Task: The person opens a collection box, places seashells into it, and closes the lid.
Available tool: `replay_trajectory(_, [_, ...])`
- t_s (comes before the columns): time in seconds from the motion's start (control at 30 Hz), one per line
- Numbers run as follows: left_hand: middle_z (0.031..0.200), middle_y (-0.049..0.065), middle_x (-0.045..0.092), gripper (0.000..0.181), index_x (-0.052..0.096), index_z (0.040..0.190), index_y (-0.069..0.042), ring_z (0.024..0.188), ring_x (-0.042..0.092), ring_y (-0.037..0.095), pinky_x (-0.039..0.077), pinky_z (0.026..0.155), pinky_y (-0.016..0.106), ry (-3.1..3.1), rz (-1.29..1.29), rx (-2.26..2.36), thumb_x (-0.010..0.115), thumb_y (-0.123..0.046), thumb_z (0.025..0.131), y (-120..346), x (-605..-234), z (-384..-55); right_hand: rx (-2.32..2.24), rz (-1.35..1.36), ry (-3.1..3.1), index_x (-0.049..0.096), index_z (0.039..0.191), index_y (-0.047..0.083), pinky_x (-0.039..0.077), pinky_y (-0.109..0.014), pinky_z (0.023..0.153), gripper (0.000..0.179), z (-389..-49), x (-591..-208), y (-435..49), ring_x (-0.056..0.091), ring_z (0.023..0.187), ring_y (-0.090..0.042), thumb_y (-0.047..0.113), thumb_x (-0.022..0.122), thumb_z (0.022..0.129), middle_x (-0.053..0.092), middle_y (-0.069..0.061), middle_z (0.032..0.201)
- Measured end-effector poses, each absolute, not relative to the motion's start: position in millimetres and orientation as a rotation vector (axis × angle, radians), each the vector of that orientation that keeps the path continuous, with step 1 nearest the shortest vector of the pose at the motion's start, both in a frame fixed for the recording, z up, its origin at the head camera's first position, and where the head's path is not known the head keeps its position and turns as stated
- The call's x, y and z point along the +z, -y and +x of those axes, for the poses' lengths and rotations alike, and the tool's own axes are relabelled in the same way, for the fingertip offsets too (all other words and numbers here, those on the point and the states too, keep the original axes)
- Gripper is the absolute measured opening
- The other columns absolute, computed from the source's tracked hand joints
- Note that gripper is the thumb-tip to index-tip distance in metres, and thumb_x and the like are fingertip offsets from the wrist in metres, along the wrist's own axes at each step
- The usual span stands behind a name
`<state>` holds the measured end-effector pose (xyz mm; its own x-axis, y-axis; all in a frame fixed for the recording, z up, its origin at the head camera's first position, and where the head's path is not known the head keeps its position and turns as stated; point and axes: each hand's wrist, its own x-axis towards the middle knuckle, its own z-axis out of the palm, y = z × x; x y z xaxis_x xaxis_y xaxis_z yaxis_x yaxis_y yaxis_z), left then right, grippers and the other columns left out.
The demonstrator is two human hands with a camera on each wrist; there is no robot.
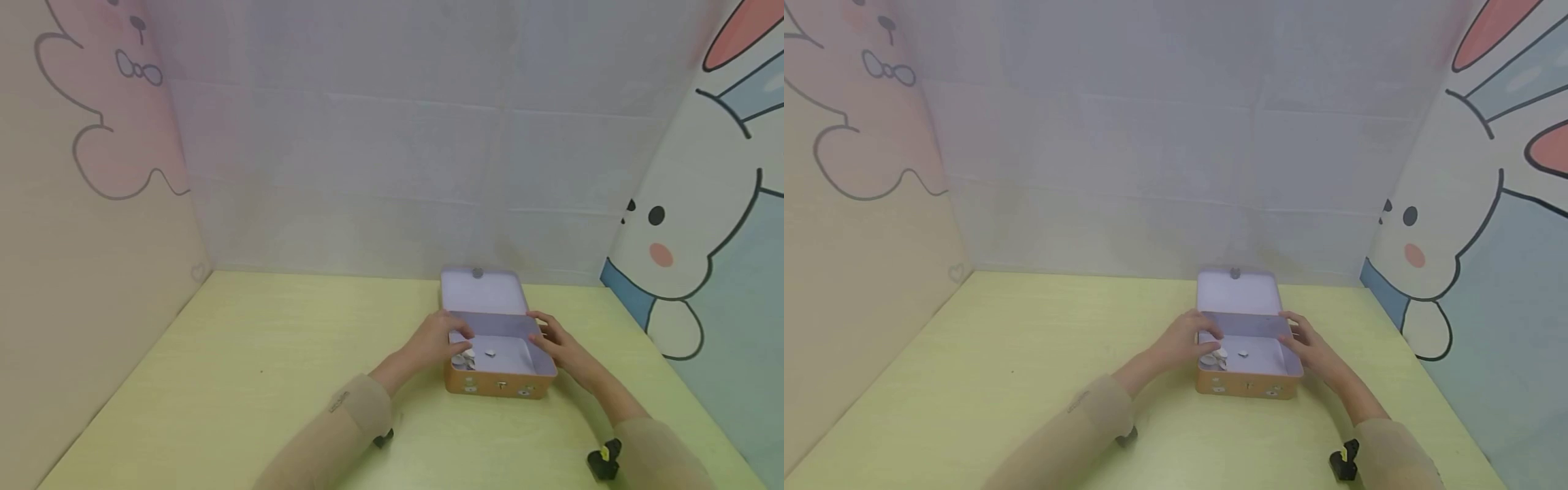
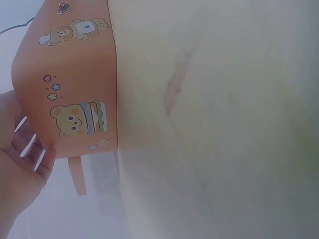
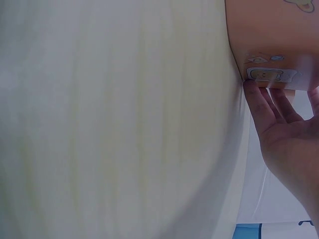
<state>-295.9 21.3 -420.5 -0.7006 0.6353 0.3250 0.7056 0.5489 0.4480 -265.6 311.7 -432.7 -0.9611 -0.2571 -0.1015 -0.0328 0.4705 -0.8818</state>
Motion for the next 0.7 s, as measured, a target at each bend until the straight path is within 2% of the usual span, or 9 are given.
replay_trajectory(0.27, [0.111, -0.005, 0.066, 0.022, 0.068, 0.105, -0.017, 0.106, 0.053, 0.013, 0.043, 0.094, 0.027, 2.616, -1.063, -0.961, 0.071, -0.022, 0.084, -9, -421, -294, -1.480, -0.230, -2.499, 0.012, 0.148, 0.018, 0.035, -0.067, 0.096, 0.060, -267, -433, -312, 0.024, 0.132, -0.053, 0.032, 0.045, 0.100, 0.013, -0.033, 0.149])
replay_trajectory(0.47, [0.123, 0.000, 0.061, 0.035, 0.063, 0.116, -0.015, 0.117, 0.052, 0.018, 0.039, 0.103, 0.032, 2.620, -0.950, -1.118, 0.072, -0.022, 0.083, 0, -425, -294, -1.487, -0.230, -2.500, 0.012, 0.148, 0.016, 0.036, -0.067, 0.095, 0.059, -267, -432, -311, 0.024, 0.132, -0.054, 0.031, 0.044, 0.100, 0.013, -0.034, 0.148])
replay_trajectory(0.7, [0.131, 0.006, 0.053, 0.057, 0.051, 0.131, -0.013, 0.113, 0.053, 0.021, 0.048, 0.090, 0.030, 2.676, -0.839, -1.354, 0.075, -0.025, 0.081, 9, -428, -288, -1.457, -0.215, -2.515, 0.013, 0.148, 0.017, 0.034, -0.068, 0.096, 0.060, -269, -434, -311, 0.023, 0.133, -0.053, 0.033, 0.045, 0.100, 0.012, -0.033, 0.149])
